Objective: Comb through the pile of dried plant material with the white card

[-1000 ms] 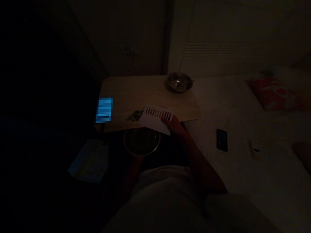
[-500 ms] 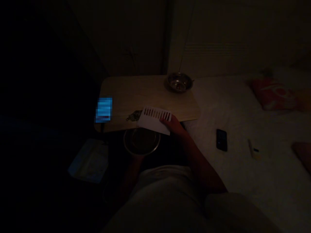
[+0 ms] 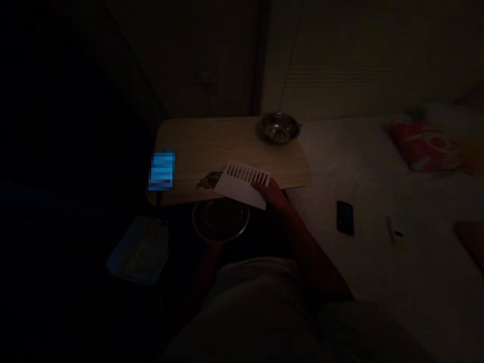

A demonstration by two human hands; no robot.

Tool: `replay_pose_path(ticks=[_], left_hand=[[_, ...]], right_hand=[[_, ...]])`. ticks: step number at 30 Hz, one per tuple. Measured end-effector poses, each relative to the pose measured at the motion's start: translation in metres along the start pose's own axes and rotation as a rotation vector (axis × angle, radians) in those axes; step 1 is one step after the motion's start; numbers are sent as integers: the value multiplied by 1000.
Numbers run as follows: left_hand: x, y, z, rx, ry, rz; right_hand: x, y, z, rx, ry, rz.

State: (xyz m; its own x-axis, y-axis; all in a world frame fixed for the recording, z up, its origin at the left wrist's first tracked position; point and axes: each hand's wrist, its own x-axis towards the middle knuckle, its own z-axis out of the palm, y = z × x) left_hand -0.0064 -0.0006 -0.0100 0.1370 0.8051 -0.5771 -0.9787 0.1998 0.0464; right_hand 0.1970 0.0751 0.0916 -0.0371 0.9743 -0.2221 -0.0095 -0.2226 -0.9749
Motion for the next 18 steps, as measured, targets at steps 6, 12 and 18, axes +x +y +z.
replay_pose_path(ticks=[6,12,18], left_hand=[[-11,-2,5,27,-11,41],[-13,-2,9,25,27,66],[-9,-1,4,39,-67,36]], right_hand=[[2,-1,-7,147,58,12],[8,2,-17,139,86,-7],[7,4,-18,72,68,-23]])
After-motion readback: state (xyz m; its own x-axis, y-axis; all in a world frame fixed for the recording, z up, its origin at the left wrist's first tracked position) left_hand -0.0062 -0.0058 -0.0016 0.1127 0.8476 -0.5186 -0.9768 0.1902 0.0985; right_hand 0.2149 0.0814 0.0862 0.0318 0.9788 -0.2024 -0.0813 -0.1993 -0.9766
